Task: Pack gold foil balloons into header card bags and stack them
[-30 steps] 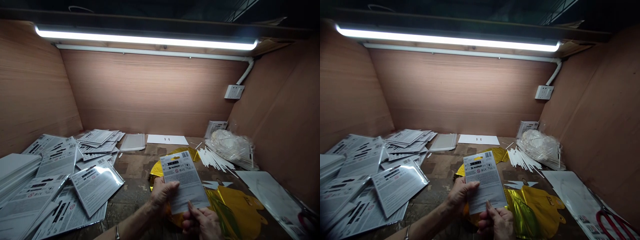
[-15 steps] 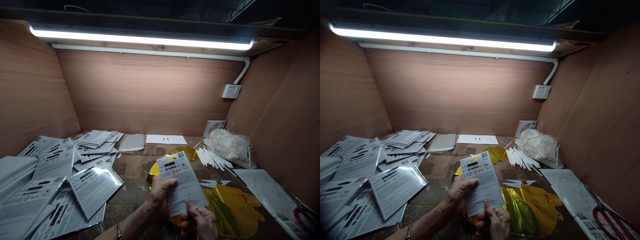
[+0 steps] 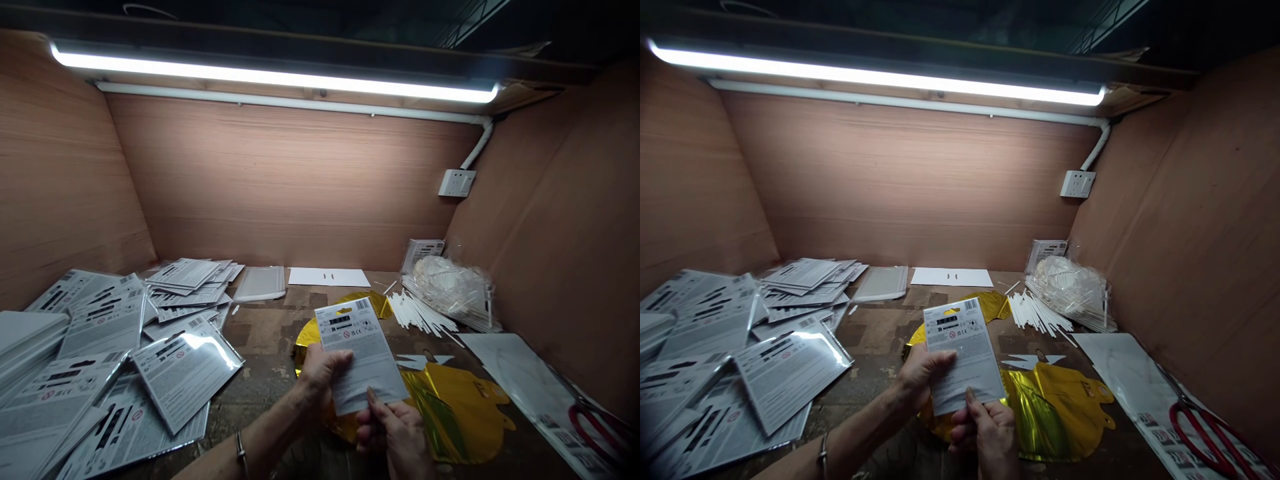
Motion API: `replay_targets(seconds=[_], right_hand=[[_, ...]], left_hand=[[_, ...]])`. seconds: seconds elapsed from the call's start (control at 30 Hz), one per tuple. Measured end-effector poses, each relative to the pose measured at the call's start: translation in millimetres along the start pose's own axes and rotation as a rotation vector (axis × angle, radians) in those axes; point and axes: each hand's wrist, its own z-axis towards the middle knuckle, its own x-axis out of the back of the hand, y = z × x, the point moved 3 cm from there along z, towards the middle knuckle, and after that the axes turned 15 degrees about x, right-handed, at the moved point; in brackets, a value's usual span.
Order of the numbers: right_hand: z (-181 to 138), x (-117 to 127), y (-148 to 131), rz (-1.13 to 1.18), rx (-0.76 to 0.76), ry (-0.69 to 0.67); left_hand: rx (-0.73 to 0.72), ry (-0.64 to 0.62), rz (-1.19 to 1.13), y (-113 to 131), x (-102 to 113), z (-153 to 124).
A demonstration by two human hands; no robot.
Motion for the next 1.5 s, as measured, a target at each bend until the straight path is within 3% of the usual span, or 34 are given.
replay_targets(seconds=[0.1, 0.23, 0.3, 0.37, 0.57, 0.7, 0.8, 0.9, 0.97, 1.03, 1.1, 1.2, 1.37, 1.5], right_hand=[[1, 7, -24, -0.361, 0.216, -0.065], [3, 16, -59, -1.02, 0.901, -0.017], [6, 9, -59, -1.163, 1.136, -0.169], [11, 1, -51, -1.231, 1.212, -0.318], [33, -4, -42, -1.33, 1.027, -0.425], [79, 37, -61, -1.562, 0.75, -0.118], [125, 81, -72, -1.654, 0.579, 0.079], [163, 116, -70, -1.696, 0.409, 0.149], [179, 130, -64, -1.699, 0.308, 0.122], [189, 138, -58, -1.69, 0.215, 0.085], [195, 142, -55, -1.679, 0.142, 0.069], [200, 145, -56, -1.659, 0.092, 0.073], [192, 143, -73, -1.657, 0.141, 0.151], [160, 128, -94, -1.665, 0.279, 0.175]], left_hand=[[0.074, 0.096, -0.011, 18, 9, 10], [0.167, 0.204, 0.012, 27, 20, 19], [0.221, 0.195, 0.024, 21, 20, 19], [0.265, 0.169, 0.036, 13, 18, 18], [0.235, 0.157, 0.128, 11, 19, 19], [0.205, 0.228, 0.191, 15, 33, 25], [0.159, 0.195, 0.299, 16, 41, 25], [0.048, 0.306, 0.613, 25, 43, 13], [-0.1, 0.505, 0.981, 34, 40, 0], [-0.275, 0.59, 1.408, 38, 32, -9], [-0.386, 0.479, 1.776, 30, 24, -9], [-0.394, 0.245, 2.089, 11, 26, 1], [-0.47, 0.153, 2.33, -5, 38, 17], [-0.526, 0.088, 2.5, -6, 36, 22]])
